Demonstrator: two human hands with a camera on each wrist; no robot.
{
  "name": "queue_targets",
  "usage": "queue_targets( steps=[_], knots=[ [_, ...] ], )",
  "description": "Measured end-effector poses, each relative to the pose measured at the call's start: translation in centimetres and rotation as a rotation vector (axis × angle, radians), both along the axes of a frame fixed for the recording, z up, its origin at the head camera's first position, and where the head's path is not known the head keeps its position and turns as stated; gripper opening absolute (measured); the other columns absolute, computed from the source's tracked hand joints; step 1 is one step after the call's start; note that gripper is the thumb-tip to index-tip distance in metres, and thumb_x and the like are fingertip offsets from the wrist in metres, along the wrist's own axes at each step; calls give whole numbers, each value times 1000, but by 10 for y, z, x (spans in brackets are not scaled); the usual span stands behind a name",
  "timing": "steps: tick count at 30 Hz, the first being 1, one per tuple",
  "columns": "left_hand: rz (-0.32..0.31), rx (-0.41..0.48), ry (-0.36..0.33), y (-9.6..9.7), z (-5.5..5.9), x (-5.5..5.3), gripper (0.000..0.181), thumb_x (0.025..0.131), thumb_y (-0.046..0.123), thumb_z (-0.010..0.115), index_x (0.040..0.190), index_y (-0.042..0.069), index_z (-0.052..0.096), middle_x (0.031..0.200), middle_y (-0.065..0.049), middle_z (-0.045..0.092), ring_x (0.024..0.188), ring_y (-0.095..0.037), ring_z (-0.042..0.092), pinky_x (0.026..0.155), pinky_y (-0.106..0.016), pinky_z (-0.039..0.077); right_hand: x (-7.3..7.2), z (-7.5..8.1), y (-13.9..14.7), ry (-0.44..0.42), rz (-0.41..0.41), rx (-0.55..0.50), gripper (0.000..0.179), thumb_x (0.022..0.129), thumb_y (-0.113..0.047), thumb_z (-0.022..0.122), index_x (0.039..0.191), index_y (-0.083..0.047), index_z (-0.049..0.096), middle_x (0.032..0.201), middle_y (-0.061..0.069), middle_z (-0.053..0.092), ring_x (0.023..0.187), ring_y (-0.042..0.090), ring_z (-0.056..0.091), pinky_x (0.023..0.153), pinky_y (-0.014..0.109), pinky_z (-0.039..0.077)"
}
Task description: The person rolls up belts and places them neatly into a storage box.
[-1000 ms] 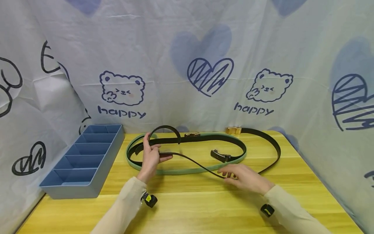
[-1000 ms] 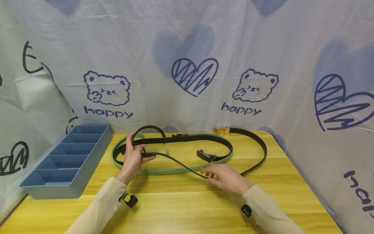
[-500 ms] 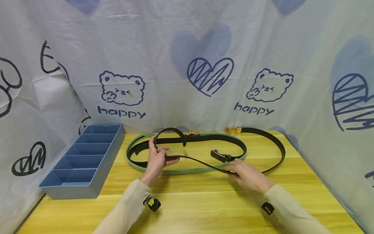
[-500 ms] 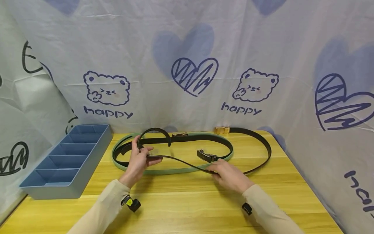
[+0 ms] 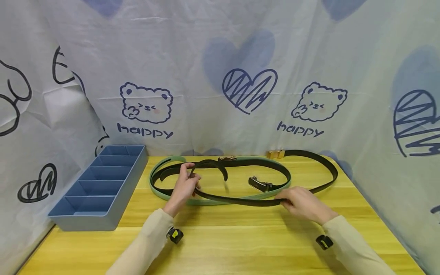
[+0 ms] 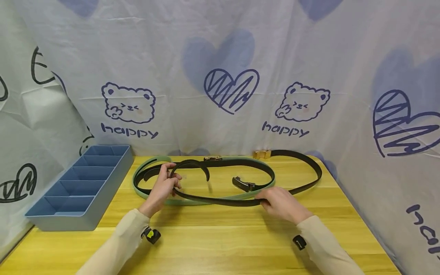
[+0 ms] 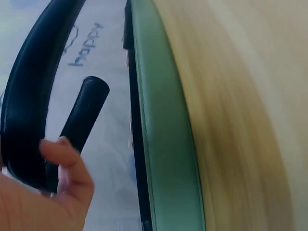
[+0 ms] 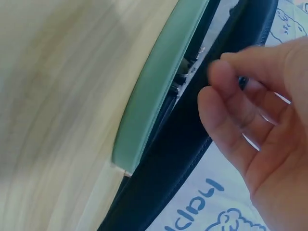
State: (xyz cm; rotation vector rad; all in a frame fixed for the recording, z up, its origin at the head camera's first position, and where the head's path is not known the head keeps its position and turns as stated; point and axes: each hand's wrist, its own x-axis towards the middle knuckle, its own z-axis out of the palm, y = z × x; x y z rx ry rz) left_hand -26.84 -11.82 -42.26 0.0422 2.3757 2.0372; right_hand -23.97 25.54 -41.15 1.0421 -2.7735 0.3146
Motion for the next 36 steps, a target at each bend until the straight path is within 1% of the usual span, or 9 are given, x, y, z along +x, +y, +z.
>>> queue_targets(
  steps=[3,6,10,14,18,21,28,33,36],
  knots=[
    [-101,-78,24,-6,-2,-1,66,91,-3,50,147,22,26,115,-18,51,76,-29,56,54,-33,42,0,-1,3,-67,-58,29,18,86,-9,69,102,-12,76,96,-2,75,68,2,56,62,26,46],
    [-189,-169,59,-5,-4,3,77,87,-5,60,149,25,27,109,-17,51,70,-27,56,51,-39,50,-2,-3,5,-118,-104,50,11,86,-30,74,92,-20,74,86,-11,71,68,0,55,64,27,47],
    [-245,-314,138,3,-5,9,62,94,11,64,147,25,35,87,-11,57,65,-27,63,51,-44,54,-6,-8,8,-192,-140,41,22,84,-49,73,82,-27,69,76,-18,63,61,0,47,61,25,42],
    [-271,-385,175,15,-7,15,41,106,23,45,146,29,39,72,-14,63,55,-23,65,46,-41,52,-10,-14,10,-202,-109,23,11,90,-33,71,87,-23,71,82,-14,67,69,2,56,65,27,48],
    [-310,-295,120,26,-11,24,48,109,15,30,148,43,31,93,-25,60,55,-23,65,45,-44,53,-16,-19,6,-183,-23,-4,8,93,-12,66,95,-13,73,92,-5,72,84,9,66,75,33,54],
    [-329,-217,55,33,-16,30,55,108,12,28,147,50,28,107,-27,53,62,-26,67,48,-44,55,-16,-20,-1,-223,10,-1,13,93,-11,65,104,-8,72,101,1,72,92,18,67,80,38,54],
    [-352,-114,-48,45,-22,33,49,108,12,28,144,45,38,104,-28,52,70,-31,67,54,-44,57,-4,-20,-25,-394,-4,45,50,89,-35,72,130,-8,61,126,7,65,111,24,63,93,45,50],
    [-352,-57,-111,50,-25,32,46,108,10,28,142,37,41,101,-29,52,82,-39,65,57,-46,58,3,-22,-45,-380,16,64,62,86,-50,70,133,-12,60,128,4,64,114,22,63,97,44,49],
    [-374,-72,-120,53,-26,32,41,107,9,29,138,31,42,93,-28,54,77,-36,63,57,-45,58,5,-23,-53,-350,-22,88,72,83,-58,70,137,-13,56,131,7,62,114,26,63,96,48,49]
  ],
)
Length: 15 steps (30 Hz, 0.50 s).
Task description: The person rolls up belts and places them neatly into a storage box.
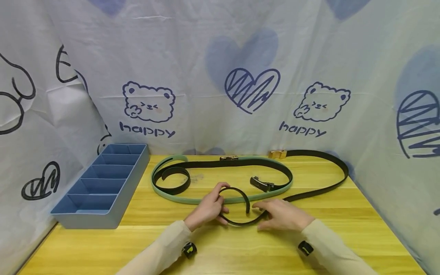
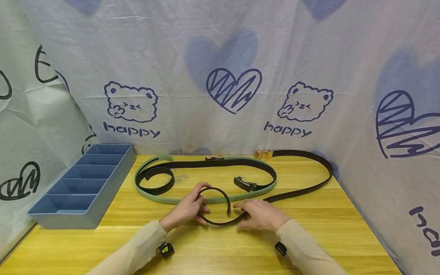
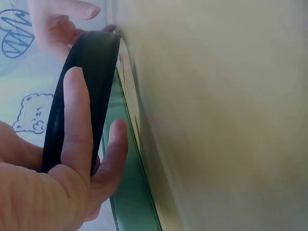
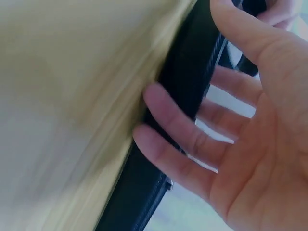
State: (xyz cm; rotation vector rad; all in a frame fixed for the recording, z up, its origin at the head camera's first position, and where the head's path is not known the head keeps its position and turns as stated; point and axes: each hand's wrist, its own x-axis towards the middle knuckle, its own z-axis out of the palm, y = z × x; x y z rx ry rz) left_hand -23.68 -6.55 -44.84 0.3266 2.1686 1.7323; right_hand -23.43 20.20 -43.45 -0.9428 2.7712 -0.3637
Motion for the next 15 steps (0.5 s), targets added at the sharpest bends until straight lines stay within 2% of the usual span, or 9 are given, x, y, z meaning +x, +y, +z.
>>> queue_targets(
  steps=[3,6,8,10,13,15],
  knots=[
    [-44,-55,22,3,0,0,34,107,8,32,136,23,41,87,-27,56,68,-29,59,55,-44,57,1,-2,-6,25,-21,26,77,81,-62,69,139,-13,54,132,11,59,113,30,62,94,49,49],
    [-94,-242,158,6,1,0,29,105,12,41,134,14,40,87,-21,56,66,-23,56,55,-38,56,1,-4,-9,70,15,19,62,87,-55,67,132,-12,60,118,7,60,102,23,61,85,44,51],
    [-105,-411,254,7,1,0,31,104,19,48,133,10,40,97,-18,58,76,-23,57,62,-37,53,0,-6,-11,91,53,7,50,92,-45,65,128,-12,63,107,1,58,91,15,59,78,37,51],
    [-109,-560,322,8,2,1,41,102,27,53,136,8,41,115,-19,58,96,-26,59,77,-39,51,-1,-7,-11,101,82,-11,38,96,-35,62,126,-12,64,102,-2,56,85,10,58,74,33,50],
    [-124,-673,316,10,3,2,57,100,37,54,147,9,36,142,-23,46,130,-35,46,99,-50,44,-5,-9,-12,81,102,-41,30,99,-24,59,126,-11,64,103,-3,57,85,8,59,75,30,51],
    [-143,-722,310,12,4,3,65,100,42,52,153,11,31,152,-24,36,141,-40,33,107,-56,37,-7,-9,-13,61,99,-54,29,100,-21,57,127,-13,64,105,-3,58,87,8,59,77,32,51]
  ],
)
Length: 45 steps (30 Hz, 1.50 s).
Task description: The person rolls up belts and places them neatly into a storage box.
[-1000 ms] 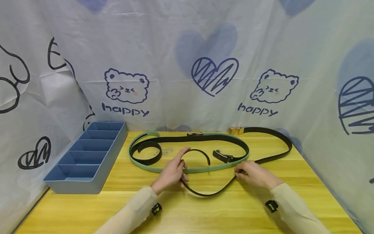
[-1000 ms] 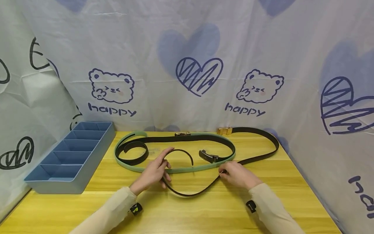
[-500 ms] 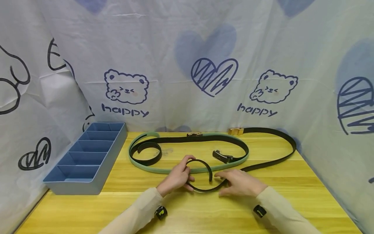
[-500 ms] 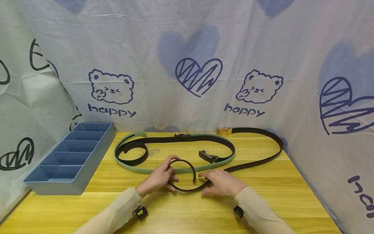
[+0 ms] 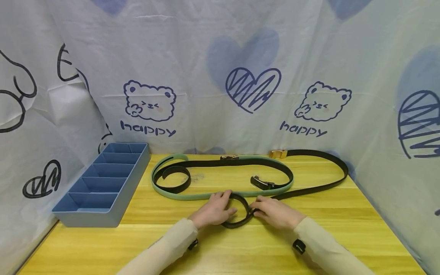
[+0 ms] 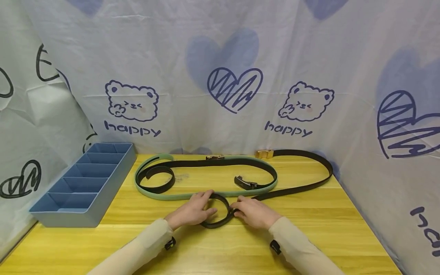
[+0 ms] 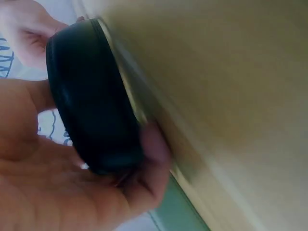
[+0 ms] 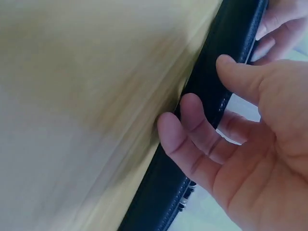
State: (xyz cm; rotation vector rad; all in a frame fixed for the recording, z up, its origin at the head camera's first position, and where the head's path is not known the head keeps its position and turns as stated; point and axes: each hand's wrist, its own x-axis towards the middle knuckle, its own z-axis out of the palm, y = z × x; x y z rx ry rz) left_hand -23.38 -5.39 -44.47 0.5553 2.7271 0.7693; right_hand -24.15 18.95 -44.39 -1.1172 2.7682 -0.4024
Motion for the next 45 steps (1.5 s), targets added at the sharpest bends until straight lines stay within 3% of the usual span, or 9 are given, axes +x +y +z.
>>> queue_targets(
  steps=[6,14,19,22,26,32,38,42,45],
  knots=[
    [-52,-144,-3,8,3,3,66,99,59,42,155,26,30,155,-25,28,144,-42,25,101,-62,40,-5,1,-2,-117,-11,-19,37,102,-24,53,138,-17,57,105,-4,52,81,6,49,75,30,45],
    [-65,-210,42,19,3,2,57,97,61,45,147,32,45,153,-26,32,139,-46,31,91,-60,48,-9,0,-8,-168,-32,4,53,97,-44,59,143,-19,53,105,-4,49,86,11,47,74,29,42],
    [-57,-213,61,20,4,1,44,97,48,54,136,28,55,140,-22,44,119,-40,44,82,-50,50,-7,0,-20,-104,72,-51,30,98,-27,61,126,-15,66,107,-3,63,92,10,60,81,31,51],
    [-86,-212,116,18,4,1,31,97,38,59,124,24,61,127,-18,54,108,-35,47,79,-45,48,-5,0,-25,-85,125,-88,22,98,-18,62,118,-16,69,106,-4,66,94,9,63,82,28,52],
    [-147,-229,199,15,7,-1,23,93,31,68,115,22,64,114,-10,64,108,-32,52,84,-44,47,-4,1,-28,-114,77,-85,30,93,-38,66,118,-21,70,108,-7,66,92,6,61,79,27,51],
    [-269,-225,235,4,12,-10,30,87,23,75,116,23,65,108,-3,66,107,-26,58,87,-39,52,1,1,-32,-79,-3,-14,47,89,-59,60,125,-29,64,107,-8,61,81,3,55,71,29,48],
    [-359,-223,250,-8,16,-18,30,88,8,72,115,23,69,94,1,59,78,-11,47,67,-23,44,1,-3,-34,6,60,-28,29,98,-45,55,116,-27,69,95,-9,56,70,3,49,61,23,43],
    [-363,-247,285,-14,18,-20,29,90,-1,66,108,21,70,85,1,59,73,-12,45,63,-23,41,0,-4,-37,30,147,-69,18,100,-24,57,112,-21,71,100,-8,62,86,3,59,78,25,51],
    [-361,-275,301,-17,19,-22,28,89,-4,65,103,20,70,84,1,59,72,-12,46,62,-23,41,0,-4,-40,2,189,-81,20,99,-22,59,116,-18,69,108,-6,64,96,5,61,87,28,51]
  ],
)
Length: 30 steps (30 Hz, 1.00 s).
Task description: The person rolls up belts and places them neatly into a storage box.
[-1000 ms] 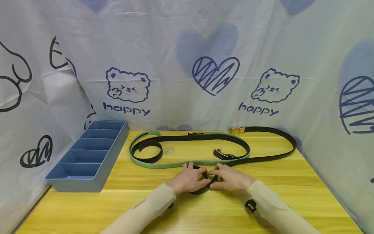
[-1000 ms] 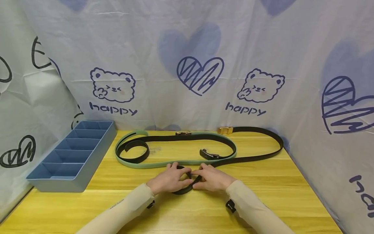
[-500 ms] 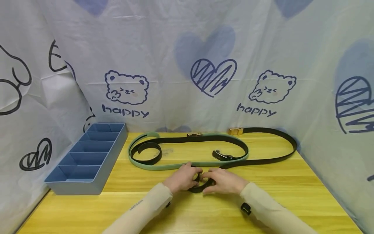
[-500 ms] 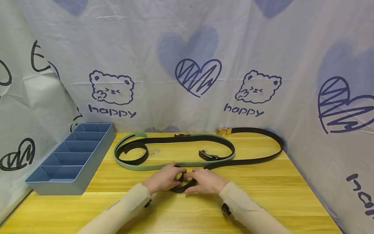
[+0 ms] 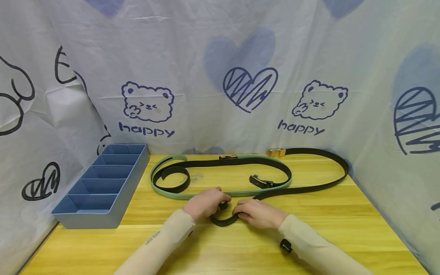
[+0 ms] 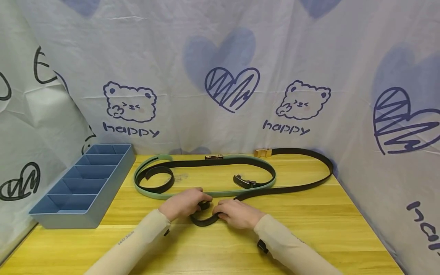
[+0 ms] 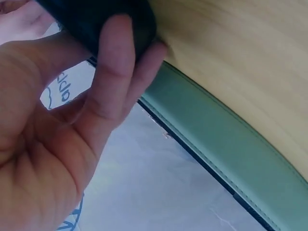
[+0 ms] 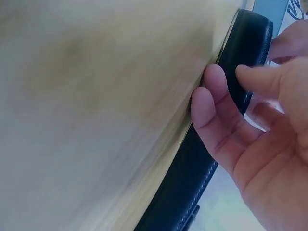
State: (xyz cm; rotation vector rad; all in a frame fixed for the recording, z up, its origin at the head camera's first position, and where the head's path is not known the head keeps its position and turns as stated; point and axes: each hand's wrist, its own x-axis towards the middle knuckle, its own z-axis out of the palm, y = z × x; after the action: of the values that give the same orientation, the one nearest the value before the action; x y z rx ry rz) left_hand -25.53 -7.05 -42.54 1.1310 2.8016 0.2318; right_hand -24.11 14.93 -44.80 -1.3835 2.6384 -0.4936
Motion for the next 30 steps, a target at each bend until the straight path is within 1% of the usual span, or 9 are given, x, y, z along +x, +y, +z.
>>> queue_targets(
  steps=[4,6,10,14,16,18,23,26,30],
  knots=[
    [15,-21,1,-3,0,-1,26,88,-2,68,106,17,71,88,1,58,71,-10,49,63,-22,43,3,1,-7,-7,35,21,32,96,-38,63,123,-23,66,110,-8,64,90,3,59,82,25,50],
    [20,-25,6,-4,0,-2,26,88,-2,68,107,16,70,88,1,58,71,-10,50,64,-23,44,4,1,-10,5,63,23,33,96,-39,62,124,-24,66,109,-9,65,89,1,59,81,23,49],
    [16,-14,24,-9,-2,-3,26,88,-5,66,103,16,70,87,1,59,71,-10,50,65,-23,43,5,0,-17,32,118,-6,25,99,-21,60,122,-19,68,111,-6,69,99,3,63,88,23,50],
    [-19,4,55,-15,-6,-6,25,85,-6,67,90,18,69,80,3,60,70,-9,50,65,-23,43,4,-1,-21,18,115,-9,27,98,-6,56,122,-13,68,117,-1,69,109,7,64,95,24,49],
    [-32,11,62,-18,-8,-7,25,84,-5,69,87,20,68,78,4,61,70,-8,52,66,-23,44,3,-2,-23,2,101,-10,28,98,-4,55,122,-13,68,118,-1,69,110,8,63,96,25,49],
    [-37,14,56,-21,-10,-8,25,86,-4,68,91,21,70,81,6,63,72,-8,54,68,-24,46,2,-1,-25,-21,78,-15,26,99,-7,56,121,-14,68,117,-2,69,109,7,63,95,24,49],
    [-40,48,-19,-28,-10,-11,39,88,-7,62,110,23,74,98,5,69,87,-9,61,80,-25,52,-4,2,-31,-53,45,-28,20,98,-21,61,115,-16,70,110,-5,69,101,3,63,90,24,50],
    [-51,92,-89,-31,-10,-13,42,87,-10,58,107,22,75,97,7,70,85,-7,60,79,-24,50,-7,3,-33,-38,43,-26,15,98,-21,61,110,-16,70,105,-6,69,95,2,62,87,24,50],
    [-42,129,-159,-34,-10,-14,39,85,-8,56,102,21,75,92,7,69,75,-8,54,71,-22,44,-11,3,-33,-7,47,-35,17,98,-10,59,111,-14,70,105,-3,70,96,5,64,86,24,51]
  ],
)
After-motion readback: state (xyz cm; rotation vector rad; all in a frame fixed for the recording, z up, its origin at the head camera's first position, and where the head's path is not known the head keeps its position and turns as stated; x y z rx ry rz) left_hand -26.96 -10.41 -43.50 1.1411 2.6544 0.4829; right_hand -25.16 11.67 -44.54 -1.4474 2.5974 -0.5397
